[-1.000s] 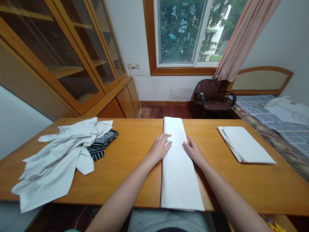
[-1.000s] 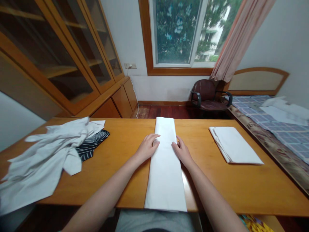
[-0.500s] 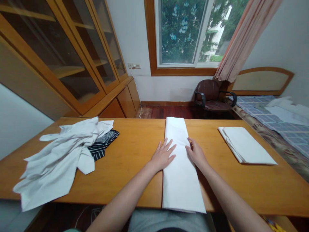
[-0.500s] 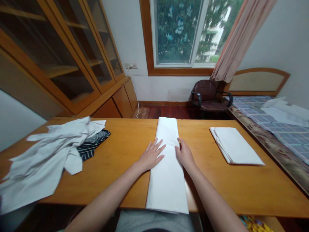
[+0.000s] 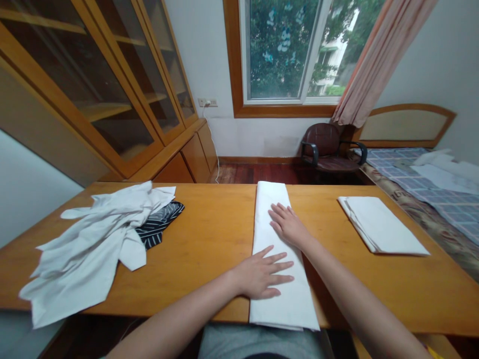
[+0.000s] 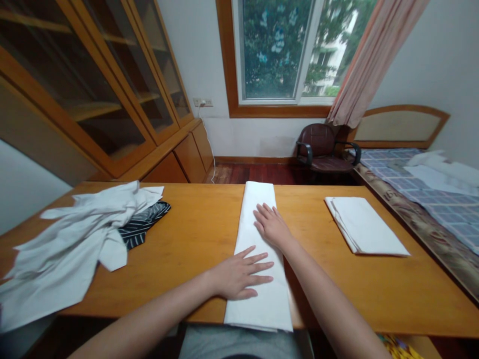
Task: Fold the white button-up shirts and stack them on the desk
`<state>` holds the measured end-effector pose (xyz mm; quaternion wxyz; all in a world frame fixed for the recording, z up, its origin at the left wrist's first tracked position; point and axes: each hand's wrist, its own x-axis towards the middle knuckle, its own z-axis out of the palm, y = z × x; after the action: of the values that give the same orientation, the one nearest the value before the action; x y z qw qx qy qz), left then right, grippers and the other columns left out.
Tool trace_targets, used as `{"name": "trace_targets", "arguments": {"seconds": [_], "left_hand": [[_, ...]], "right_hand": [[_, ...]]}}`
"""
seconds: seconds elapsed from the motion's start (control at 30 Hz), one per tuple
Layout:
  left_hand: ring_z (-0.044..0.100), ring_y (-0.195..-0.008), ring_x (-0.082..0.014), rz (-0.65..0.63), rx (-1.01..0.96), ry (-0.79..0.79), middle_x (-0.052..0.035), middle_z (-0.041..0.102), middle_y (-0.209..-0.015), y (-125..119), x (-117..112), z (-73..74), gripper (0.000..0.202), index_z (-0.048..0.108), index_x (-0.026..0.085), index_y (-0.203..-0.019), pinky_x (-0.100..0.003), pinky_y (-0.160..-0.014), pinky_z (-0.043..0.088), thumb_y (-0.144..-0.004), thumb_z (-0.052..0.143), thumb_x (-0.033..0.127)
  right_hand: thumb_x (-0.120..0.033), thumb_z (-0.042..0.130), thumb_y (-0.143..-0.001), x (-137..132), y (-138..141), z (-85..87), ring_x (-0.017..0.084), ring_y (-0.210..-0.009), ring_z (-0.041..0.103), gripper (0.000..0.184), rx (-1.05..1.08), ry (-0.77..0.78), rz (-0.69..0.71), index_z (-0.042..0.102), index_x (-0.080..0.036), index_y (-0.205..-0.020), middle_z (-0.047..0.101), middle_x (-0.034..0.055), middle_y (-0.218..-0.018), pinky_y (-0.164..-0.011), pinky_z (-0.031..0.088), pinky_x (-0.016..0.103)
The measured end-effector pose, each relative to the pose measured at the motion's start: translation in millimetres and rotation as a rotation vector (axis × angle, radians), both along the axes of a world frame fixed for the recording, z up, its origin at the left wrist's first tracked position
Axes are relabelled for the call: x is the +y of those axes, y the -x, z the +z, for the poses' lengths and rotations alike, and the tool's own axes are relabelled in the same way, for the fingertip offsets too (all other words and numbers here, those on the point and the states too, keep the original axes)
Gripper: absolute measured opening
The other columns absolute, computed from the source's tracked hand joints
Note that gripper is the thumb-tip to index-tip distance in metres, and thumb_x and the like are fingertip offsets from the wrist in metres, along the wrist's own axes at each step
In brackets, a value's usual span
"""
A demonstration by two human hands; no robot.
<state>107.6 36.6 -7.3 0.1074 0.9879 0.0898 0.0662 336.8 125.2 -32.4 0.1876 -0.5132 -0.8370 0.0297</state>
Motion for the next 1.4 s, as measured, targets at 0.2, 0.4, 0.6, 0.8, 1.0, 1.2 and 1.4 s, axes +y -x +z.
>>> {"name": "trace_targets", "arguments": {"seconds": [0.2, 0.4, 0.6, 0.8, 1.0, 1.2, 1.4], "left_hand": [[0.013, -0.156, -0.0234, -0.027, 0.003, 0.062, 0.0031, 0.031, -0.164, 4, -5, 3.0, 0.050, 0.042, 0.037, -0.151, -0.052, -0.127, 0.004, -0.103, 0.040, 0.049], [0.019, -0.155, -0.0239, -0.043, -0.002, 0.131, 0.0042, 0.032, -0.163, 6, -12, 3.9, 0.052, 0.041, 0.041, -0.151, -0.052, -0.127, 0.003, -0.101, 0.045, 0.051], [0.023, -0.153, -0.0206, -0.034, -0.006, 0.177, 0.0016, 0.037, -0.162, 7, -10, 4.2, 0.049, 0.045, 0.037, -0.149, -0.048, -0.128, 0.006, -0.103, 0.042, 0.051], [0.023, -0.153, -0.0184, 0.235, -0.063, 0.149, -0.0017, 0.039, -0.160, 7, 27, -3.7, 0.046, 0.046, 0.032, -0.150, -0.044, -0.127, 0.015, -0.105, 0.038, 0.041], [0.019, -0.154, -0.0183, 0.469, -0.043, 0.097, -0.0021, 0.032, -0.164, 0, 84, -14.3, 0.048, 0.041, 0.032, -0.152, -0.049, -0.127, 0.013, -0.105, 0.037, 0.043], [0.023, -0.154, -0.0193, 0.624, -0.026, 0.064, -0.0034, 0.033, -0.163, -5, 103, -22.5, 0.051, 0.040, 0.030, -0.153, -0.053, -0.126, 0.014, -0.105, 0.035, 0.047], [0.025, -0.153, -0.0236, 0.760, -0.020, 0.047, -0.0063, 0.033, -0.163, -4, 95, -23.3, 0.054, 0.039, 0.027, -0.153, -0.059, -0.124, 0.013, -0.104, 0.033, 0.049]], "right_hand": [[-0.049, 0.038, -0.103, 31, -4, -13.8, 0.030, -0.153, 0.024, 0.056, 0.031, 0.178, -0.144, 0.043, -0.024, -0.153, 0.030, 0.0100, -0.164, -0.122, 0.019, 0.059], [-0.054, 0.034, -0.101, 61, -22, -23.2, 0.034, -0.153, 0.021, 0.062, 0.097, 0.223, -0.279, 0.042, -0.021, -0.153, 0.029, 0.0109, -0.164, -0.122, 0.014, 0.063], [-0.043, 0.032, -0.102, 65, -36, -29.8, 0.032, -0.151, 0.028, 0.057, 0.151, 0.182, -0.338, 0.044, -0.014, -0.151, 0.037, 0.0153, -0.160, -0.122, 0.019, 0.057], [-0.043, 0.033, -0.102, 38, -51, -29.2, 0.030, -0.145, 0.041, 0.054, 0.305, 0.166, -0.315, 0.051, -0.019, -0.146, 0.053, 0.0119, -0.150, -0.121, 0.029, 0.053], [-0.048, 0.036, -0.101, 0, -53, -27.1, 0.029, -0.145, 0.041, 0.054, 0.376, 0.209, -0.283, 0.054, -0.020, -0.144, 0.054, 0.0108, -0.150, -0.123, 0.025, 0.054], [-0.051, 0.058, -0.090, -27, -53, -17.3, 0.029, -0.132, 0.054, 0.060, 0.618, 0.311, -0.244, 0.052, -0.023, -0.143, 0.060, 0.0120, -0.141, -0.114, 0.039, 0.051], [-0.043, 0.073, -0.079, -50, -61, -4.5, 0.022, -0.085, 0.068, 0.062, 0.746, 0.512, -0.230, 0.058, -0.016, -0.133, 0.070, 0.0022, -0.087, -0.085, 0.053, 0.039]]}}
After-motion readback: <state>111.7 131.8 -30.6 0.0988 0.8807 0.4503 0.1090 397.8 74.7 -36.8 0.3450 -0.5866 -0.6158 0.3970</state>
